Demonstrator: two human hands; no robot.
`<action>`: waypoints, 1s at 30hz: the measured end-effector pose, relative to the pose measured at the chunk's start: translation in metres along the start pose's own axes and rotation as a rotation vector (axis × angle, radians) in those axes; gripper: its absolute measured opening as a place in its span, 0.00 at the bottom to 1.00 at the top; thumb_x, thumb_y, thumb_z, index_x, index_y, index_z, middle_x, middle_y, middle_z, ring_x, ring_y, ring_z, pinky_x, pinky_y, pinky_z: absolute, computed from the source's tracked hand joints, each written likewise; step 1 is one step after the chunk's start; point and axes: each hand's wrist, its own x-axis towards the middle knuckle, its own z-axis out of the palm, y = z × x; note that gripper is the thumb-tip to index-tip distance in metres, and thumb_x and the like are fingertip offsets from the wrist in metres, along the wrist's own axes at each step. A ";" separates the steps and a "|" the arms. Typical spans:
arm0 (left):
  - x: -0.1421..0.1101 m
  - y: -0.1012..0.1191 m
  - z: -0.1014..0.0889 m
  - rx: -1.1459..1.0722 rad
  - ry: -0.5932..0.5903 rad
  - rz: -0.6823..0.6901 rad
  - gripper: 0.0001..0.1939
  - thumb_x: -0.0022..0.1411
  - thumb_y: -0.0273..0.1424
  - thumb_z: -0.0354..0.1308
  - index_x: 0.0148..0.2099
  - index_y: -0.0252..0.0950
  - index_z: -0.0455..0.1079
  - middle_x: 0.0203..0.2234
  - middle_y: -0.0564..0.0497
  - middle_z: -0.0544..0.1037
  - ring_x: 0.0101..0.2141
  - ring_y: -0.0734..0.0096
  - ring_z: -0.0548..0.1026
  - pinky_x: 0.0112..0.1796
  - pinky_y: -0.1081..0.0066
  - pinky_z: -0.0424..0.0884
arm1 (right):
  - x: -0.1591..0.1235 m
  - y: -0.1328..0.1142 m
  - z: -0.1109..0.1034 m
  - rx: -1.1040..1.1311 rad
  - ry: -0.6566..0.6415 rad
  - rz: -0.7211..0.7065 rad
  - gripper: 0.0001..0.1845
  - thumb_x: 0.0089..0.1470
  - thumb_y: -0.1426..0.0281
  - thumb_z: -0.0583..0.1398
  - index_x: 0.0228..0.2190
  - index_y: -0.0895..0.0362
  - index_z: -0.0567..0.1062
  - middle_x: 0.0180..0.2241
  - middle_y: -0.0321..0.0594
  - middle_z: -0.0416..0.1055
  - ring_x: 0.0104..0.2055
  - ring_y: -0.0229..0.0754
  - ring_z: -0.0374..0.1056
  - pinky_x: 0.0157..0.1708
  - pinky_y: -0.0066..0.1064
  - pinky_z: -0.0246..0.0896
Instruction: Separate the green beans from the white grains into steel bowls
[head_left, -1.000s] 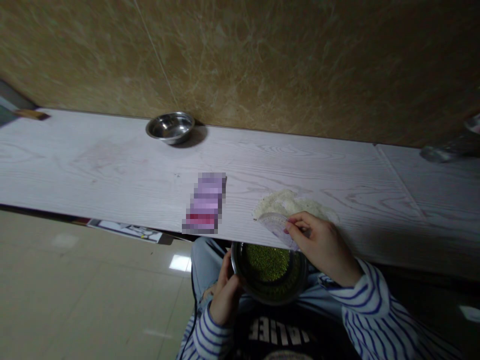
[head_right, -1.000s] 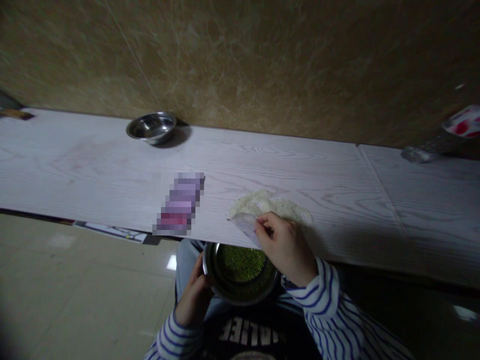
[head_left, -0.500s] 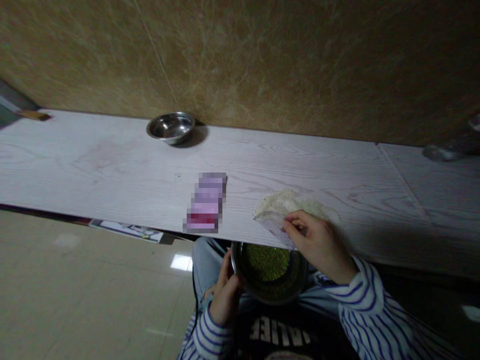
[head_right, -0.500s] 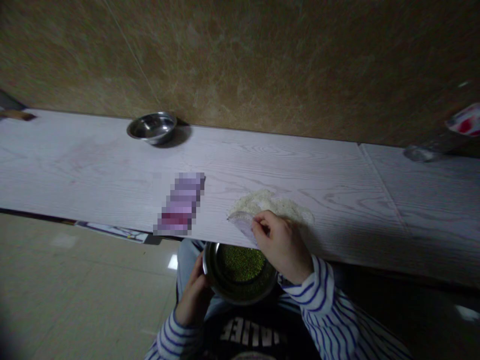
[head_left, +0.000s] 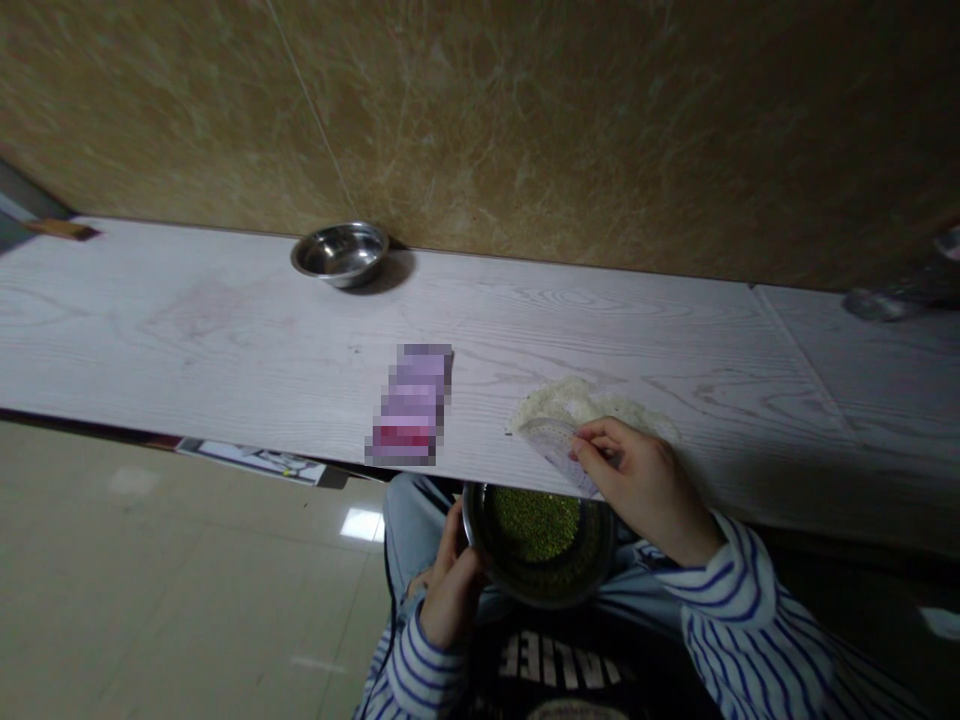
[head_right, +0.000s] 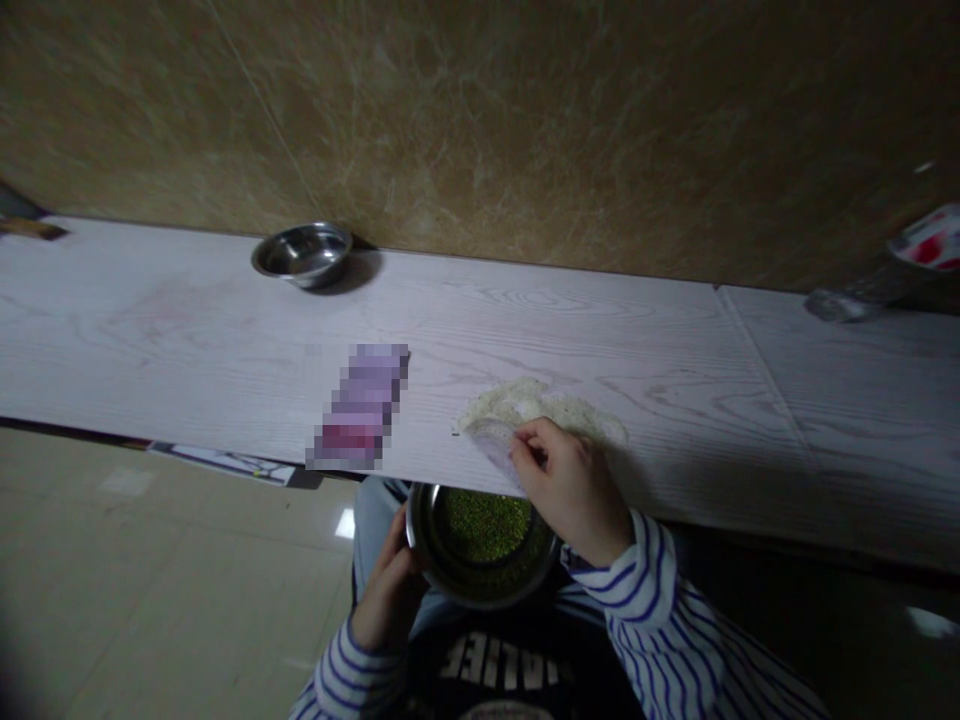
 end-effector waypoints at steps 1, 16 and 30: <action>0.000 0.000 0.000 -0.003 0.004 0.002 0.34 0.46 0.28 0.63 0.58 0.42 0.68 0.51 0.49 0.79 0.57 0.48 0.70 0.52 0.57 0.68 | 0.000 -0.001 0.000 0.001 0.001 -0.004 0.06 0.56 0.68 0.59 0.32 0.55 0.76 0.28 0.38 0.80 0.30 0.43 0.76 0.29 0.31 0.66; 0.001 0.010 -0.010 0.014 -0.016 0.053 0.35 0.47 0.28 0.61 0.61 0.43 0.66 0.51 0.48 0.77 0.52 0.51 0.71 0.48 0.60 0.69 | 0.008 -0.006 0.008 -0.007 -0.027 -0.064 0.05 0.57 0.70 0.59 0.33 0.55 0.76 0.28 0.38 0.80 0.31 0.42 0.76 0.28 0.29 0.65; -0.004 0.022 -0.033 -0.038 0.014 0.183 0.31 0.46 0.27 0.63 0.55 0.43 0.72 0.51 0.49 0.78 0.57 0.50 0.68 0.55 0.57 0.64 | 0.016 -0.019 0.008 -0.039 -0.185 -0.126 0.06 0.57 0.71 0.59 0.33 0.54 0.77 0.31 0.36 0.81 0.33 0.41 0.76 0.32 0.30 0.66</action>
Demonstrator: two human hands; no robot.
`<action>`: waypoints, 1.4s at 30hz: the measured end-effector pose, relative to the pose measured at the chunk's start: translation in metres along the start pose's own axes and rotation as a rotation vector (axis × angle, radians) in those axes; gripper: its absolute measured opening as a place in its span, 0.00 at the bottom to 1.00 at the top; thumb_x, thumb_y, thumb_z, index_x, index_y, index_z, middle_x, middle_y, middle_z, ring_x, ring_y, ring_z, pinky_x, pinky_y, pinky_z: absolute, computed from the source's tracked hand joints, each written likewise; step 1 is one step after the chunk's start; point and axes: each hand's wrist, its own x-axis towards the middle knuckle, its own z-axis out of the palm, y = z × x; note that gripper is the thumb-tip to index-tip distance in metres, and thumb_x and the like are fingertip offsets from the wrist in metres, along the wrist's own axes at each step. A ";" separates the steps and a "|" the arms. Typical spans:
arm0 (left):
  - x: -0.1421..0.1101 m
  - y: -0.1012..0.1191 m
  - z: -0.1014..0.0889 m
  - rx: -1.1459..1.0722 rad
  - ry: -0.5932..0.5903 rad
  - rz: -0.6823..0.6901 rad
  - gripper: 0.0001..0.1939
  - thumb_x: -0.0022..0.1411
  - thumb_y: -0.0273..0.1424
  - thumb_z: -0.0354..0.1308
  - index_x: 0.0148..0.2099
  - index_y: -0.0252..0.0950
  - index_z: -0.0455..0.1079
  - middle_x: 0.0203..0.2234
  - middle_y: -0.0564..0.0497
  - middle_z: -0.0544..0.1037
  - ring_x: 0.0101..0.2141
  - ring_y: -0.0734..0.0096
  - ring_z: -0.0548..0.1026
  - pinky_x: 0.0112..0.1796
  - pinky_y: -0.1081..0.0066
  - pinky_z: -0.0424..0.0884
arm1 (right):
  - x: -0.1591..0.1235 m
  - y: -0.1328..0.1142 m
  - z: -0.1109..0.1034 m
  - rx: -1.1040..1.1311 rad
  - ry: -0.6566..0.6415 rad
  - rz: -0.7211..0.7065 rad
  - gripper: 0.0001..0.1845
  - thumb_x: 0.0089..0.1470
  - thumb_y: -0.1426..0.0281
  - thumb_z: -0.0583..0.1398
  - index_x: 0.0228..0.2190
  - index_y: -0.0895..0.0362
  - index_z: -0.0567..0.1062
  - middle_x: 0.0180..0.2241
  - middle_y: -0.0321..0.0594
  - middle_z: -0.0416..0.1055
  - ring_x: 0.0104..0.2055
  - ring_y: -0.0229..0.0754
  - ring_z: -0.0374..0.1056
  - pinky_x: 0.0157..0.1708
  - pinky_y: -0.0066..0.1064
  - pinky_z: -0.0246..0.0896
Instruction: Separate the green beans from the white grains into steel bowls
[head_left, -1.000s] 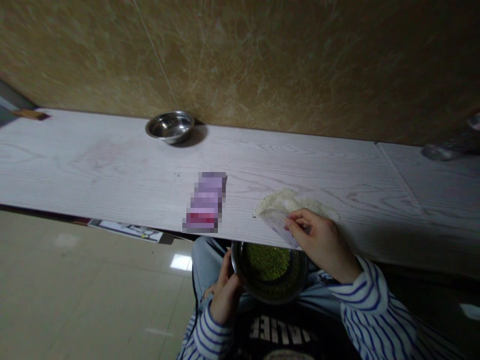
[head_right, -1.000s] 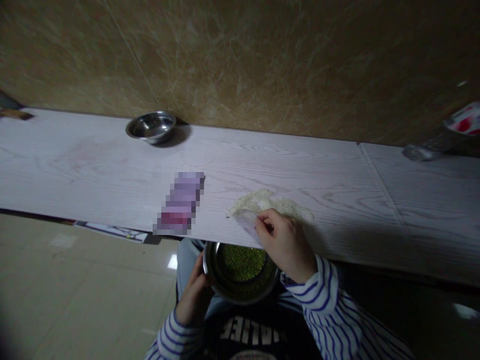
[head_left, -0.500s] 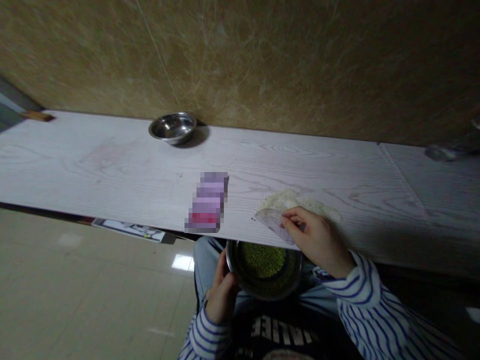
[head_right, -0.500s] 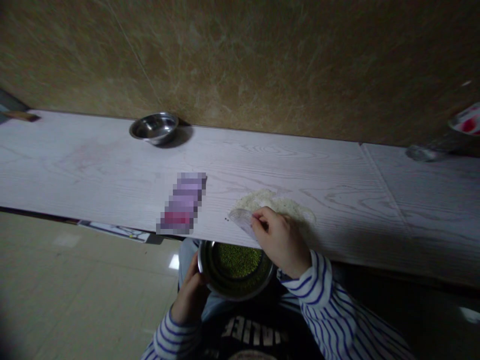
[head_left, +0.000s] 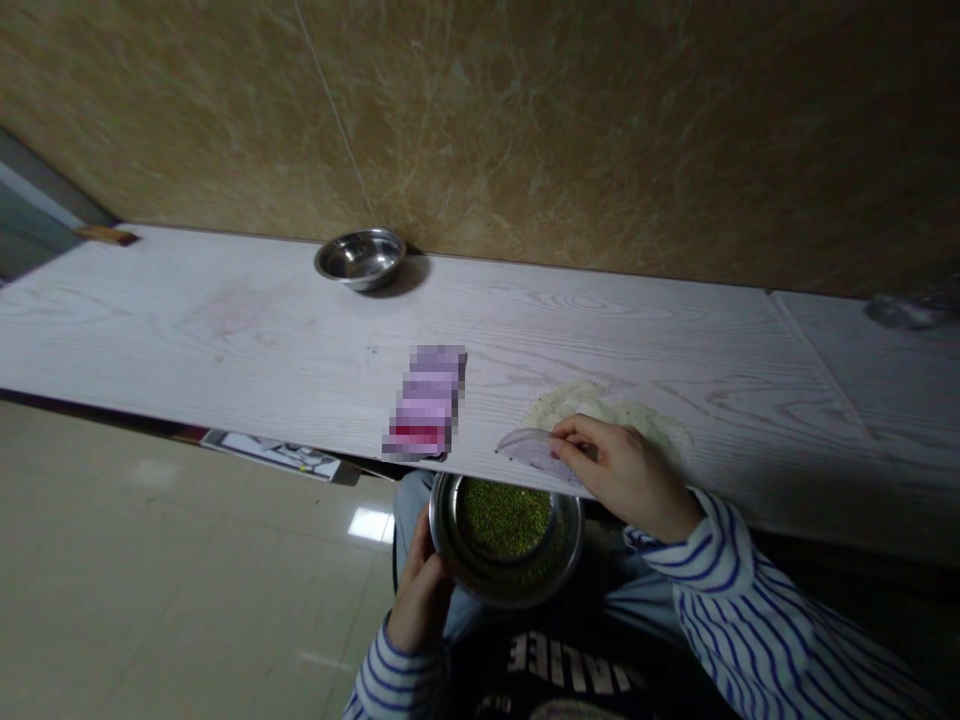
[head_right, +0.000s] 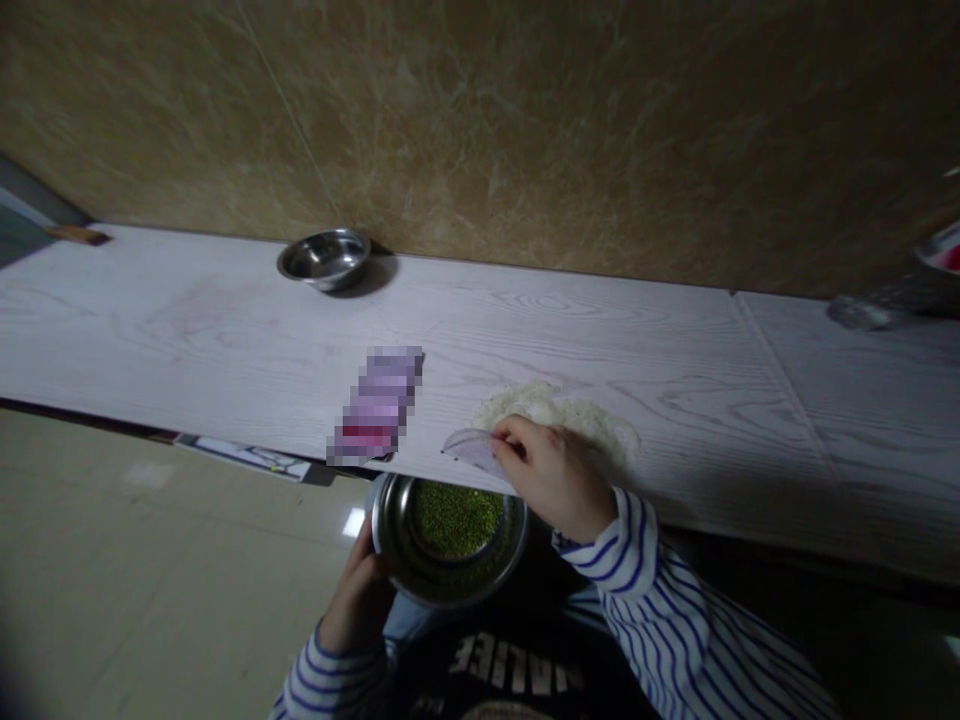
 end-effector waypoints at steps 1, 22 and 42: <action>0.000 0.001 0.001 0.000 0.000 0.002 0.31 0.46 0.27 0.63 0.55 0.43 0.72 0.51 0.49 0.79 0.57 0.50 0.68 0.55 0.57 0.64 | 0.000 -0.002 0.000 -0.009 -0.013 -0.006 0.07 0.58 0.70 0.59 0.34 0.54 0.78 0.31 0.36 0.81 0.34 0.42 0.77 0.33 0.30 0.67; -0.007 0.009 -0.010 0.049 0.068 0.003 0.29 0.43 0.28 0.61 0.52 0.39 0.74 0.40 0.49 0.82 0.47 0.48 0.74 0.45 0.58 0.71 | 0.009 -0.027 0.011 -0.072 -0.089 -0.097 0.08 0.59 0.70 0.58 0.35 0.53 0.79 0.33 0.37 0.81 0.33 0.41 0.76 0.33 0.31 0.65; -0.014 -0.019 0.001 0.052 0.077 -0.123 0.29 0.48 0.28 0.59 0.55 0.42 0.68 0.33 0.53 0.79 0.32 0.60 0.76 0.30 0.67 0.69 | -0.041 0.055 -0.020 0.240 0.309 0.186 0.08 0.56 0.65 0.59 0.35 0.55 0.74 0.28 0.42 0.78 0.27 0.43 0.75 0.26 0.31 0.70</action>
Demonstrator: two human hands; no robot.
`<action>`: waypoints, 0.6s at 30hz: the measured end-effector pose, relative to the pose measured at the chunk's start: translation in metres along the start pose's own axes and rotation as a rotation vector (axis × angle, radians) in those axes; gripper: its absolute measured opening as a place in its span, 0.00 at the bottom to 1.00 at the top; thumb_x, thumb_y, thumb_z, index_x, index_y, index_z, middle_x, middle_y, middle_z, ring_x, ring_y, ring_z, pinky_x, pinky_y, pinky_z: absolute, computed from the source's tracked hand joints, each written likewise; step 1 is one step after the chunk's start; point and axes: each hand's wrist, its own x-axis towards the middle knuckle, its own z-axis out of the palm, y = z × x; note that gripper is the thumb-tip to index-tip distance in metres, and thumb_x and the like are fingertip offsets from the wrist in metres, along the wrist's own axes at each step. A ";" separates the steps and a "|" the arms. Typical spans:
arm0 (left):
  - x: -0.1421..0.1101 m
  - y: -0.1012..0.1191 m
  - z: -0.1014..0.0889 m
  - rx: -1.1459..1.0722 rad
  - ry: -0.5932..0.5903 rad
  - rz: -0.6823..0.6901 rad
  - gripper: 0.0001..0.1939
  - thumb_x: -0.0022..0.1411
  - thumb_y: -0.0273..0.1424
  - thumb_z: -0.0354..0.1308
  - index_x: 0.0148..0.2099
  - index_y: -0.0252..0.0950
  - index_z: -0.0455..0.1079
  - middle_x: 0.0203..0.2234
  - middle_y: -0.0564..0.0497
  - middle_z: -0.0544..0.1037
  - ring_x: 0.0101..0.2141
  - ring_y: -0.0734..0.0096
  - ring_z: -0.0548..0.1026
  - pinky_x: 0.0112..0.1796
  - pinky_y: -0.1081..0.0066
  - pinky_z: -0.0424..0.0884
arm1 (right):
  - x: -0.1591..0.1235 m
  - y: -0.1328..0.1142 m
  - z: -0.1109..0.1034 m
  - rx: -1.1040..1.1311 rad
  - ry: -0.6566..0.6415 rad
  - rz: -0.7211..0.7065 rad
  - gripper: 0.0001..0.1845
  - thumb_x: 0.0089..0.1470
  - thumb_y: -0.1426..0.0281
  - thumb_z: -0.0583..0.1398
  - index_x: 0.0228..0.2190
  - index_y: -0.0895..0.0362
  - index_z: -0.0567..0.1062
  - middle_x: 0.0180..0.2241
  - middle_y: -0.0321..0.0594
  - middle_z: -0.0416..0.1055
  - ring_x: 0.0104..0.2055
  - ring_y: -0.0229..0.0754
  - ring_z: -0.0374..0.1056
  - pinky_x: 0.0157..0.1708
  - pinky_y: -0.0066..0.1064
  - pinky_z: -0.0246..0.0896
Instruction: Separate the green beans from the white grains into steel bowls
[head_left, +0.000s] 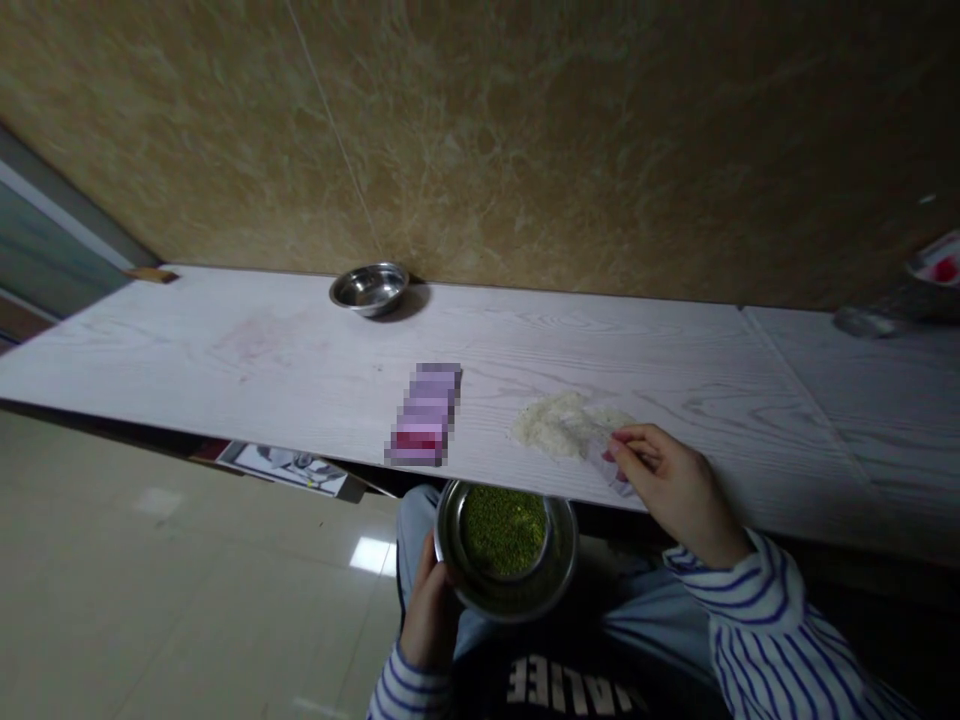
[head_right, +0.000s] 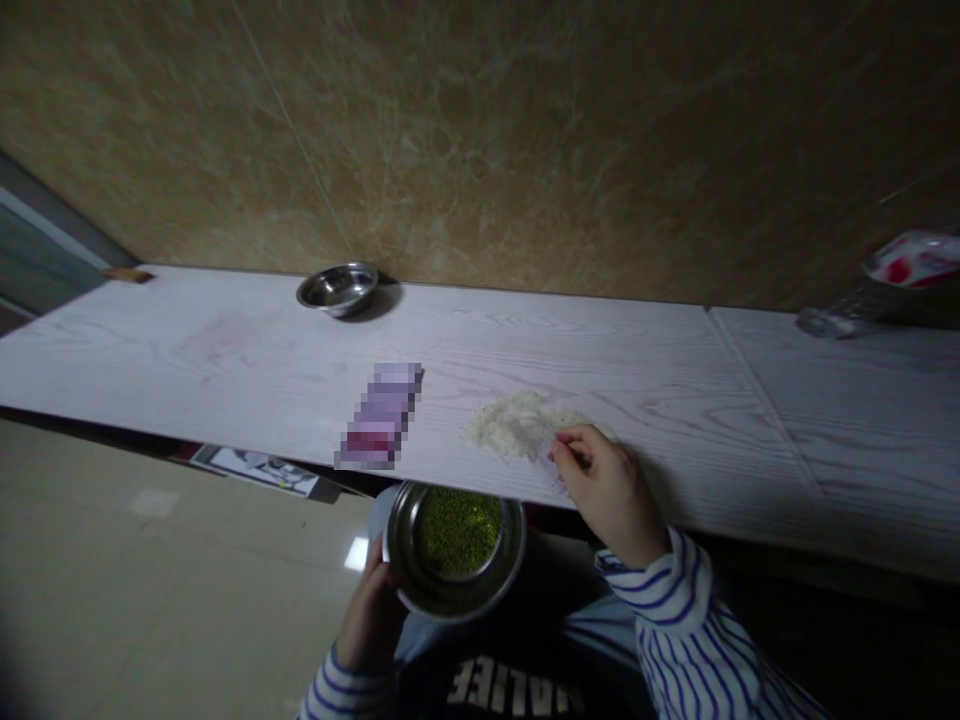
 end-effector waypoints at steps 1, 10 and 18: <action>0.001 0.000 0.001 0.009 -0.004 -0.004 0.29 0.48 0.29 0.60 0.55 0.42 0.68 0.32 0.52 0.79 0.31 0.61 0.75 0.29 0.67 0.69 | -0.001 0.000 0.001 -0.004 0.002 -0.001 0.08 0.57 0.64 0.59 0.35 0.55 0.73 0.28 0.42 0.78 0.27 0.43 0.75 0.26 0.31 0.70; 0.010 -0.001 0.013 0.003 0.012 -0.030 0.31 0.47 0.33 0.65 0.56 0.42 0.69 0.41 0.49 0.80 0.40 0.55 0.76 0.39 0.63 0.71 | -0.001 -0.043 0.049 -0.169 0.045 -0.169 0.05 0.56 0.70 0.57 0.33 0.54 0.73 0.27 0.40 0.80 0.28 0.43 0.77 0.28 0.30 0.69; 0.021 -0.001 0.011 0.007 -0.017 -0.024 0.37 0.49 0.33 0.64 0.63 0.42 0.65 0.45 0.44 0.79 0.41 0.54 0.76 0.41 0.60 0.71 | 0.008 -0.051 0.072 -0.257 0.069 -0.190 0.03 0.54 0.72 0.58 0.30 0.54 0.72 0.22 0.37 0.77 0.22 0.41 0.73 0.24 0.28 0.61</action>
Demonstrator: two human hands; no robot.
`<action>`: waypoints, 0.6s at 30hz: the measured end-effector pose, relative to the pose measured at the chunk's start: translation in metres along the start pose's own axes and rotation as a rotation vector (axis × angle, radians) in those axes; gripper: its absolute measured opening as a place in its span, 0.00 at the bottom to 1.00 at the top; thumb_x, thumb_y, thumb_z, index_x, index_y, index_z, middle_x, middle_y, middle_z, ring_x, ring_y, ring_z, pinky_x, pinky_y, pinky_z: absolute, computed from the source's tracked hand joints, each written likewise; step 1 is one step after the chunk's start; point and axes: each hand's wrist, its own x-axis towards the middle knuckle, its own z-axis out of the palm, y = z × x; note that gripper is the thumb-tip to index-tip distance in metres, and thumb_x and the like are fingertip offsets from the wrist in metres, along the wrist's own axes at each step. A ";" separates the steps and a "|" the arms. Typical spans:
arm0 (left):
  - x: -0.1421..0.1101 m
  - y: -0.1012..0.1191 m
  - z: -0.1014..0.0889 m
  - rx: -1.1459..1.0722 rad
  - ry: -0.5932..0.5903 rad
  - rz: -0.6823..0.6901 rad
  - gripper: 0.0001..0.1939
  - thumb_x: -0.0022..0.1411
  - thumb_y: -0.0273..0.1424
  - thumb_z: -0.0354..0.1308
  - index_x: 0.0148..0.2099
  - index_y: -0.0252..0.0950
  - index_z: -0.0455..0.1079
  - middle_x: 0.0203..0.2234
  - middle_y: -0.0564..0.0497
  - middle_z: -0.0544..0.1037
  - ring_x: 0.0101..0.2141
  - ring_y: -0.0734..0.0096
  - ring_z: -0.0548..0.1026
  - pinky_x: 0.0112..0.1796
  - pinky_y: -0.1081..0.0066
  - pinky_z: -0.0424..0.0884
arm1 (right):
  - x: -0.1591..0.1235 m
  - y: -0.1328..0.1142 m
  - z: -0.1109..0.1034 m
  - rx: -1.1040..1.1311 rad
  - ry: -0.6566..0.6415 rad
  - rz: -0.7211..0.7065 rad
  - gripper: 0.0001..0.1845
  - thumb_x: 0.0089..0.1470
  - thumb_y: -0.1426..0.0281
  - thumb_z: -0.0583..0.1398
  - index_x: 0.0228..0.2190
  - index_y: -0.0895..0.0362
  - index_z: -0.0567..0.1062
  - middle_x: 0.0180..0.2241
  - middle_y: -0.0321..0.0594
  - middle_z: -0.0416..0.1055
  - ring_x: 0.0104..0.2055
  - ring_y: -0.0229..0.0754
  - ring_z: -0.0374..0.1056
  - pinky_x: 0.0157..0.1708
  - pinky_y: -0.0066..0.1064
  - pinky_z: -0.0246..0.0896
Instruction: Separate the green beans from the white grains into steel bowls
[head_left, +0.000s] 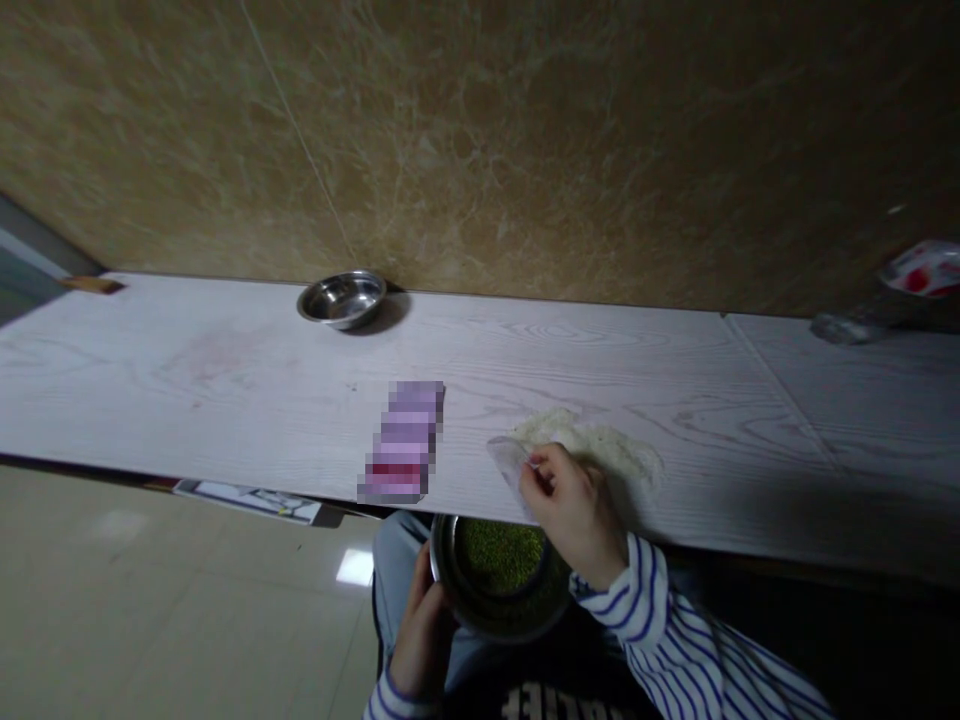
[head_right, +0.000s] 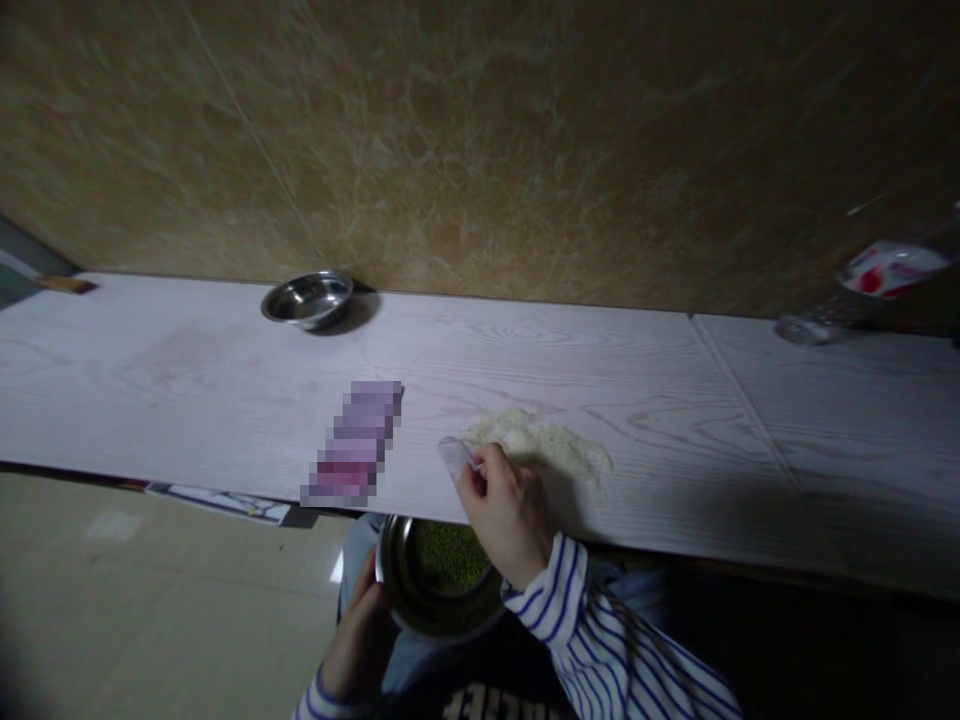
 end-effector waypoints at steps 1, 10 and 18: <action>0.001 0.000 -0.001 -0.005 -0.005 -0.002 0.36 0.49 0.32 0.64 0.62 0.42 0.65 0.44 0.44 0.80 0.40 0.55 0.76 0.41 0.60 0.71 | 0.001 0.003 -0.002 -0.011 0.012 0.014 0.02 0.54 0.72 0.58 0.29 0.54 0.72 0.21 0.36 0.76 0.22 0.40 0.72 0.23 0.28 0.60; 0.004 -0.005 0.006 0.031 0.049 -0.013 0.29 0.49 0.32 0.64 0.56 0.45 0.73 0.52 0.47 0.79 0.57 0.46 0.70 0.50 0.55 0.70 | 0.005 0.022 -0.021 -0.022 0.026 0.163 0.04 0.54 0.68 0.56 0.28 0.54 0.70 0.18 0.35 0.73 0.19 0.40 0.69 0.21 0.28 0.58; 0.009 -0.010 0.002 0.016 0.009 0.032 0.29 0.50 0.31 0.62 0.57 0.43 0.72 0.54 0.46 0.78 0.59 0.47 0.67 0.54 0.54 0.67 | 0.010 0.041 -0.030 -0.013 0.037 0.222 0.06 0.54 0.64 0.56 0.30 0.53 0.69 0.19 0.35 0.73 0.21 0.40 0.69 0.22 0.29 0.57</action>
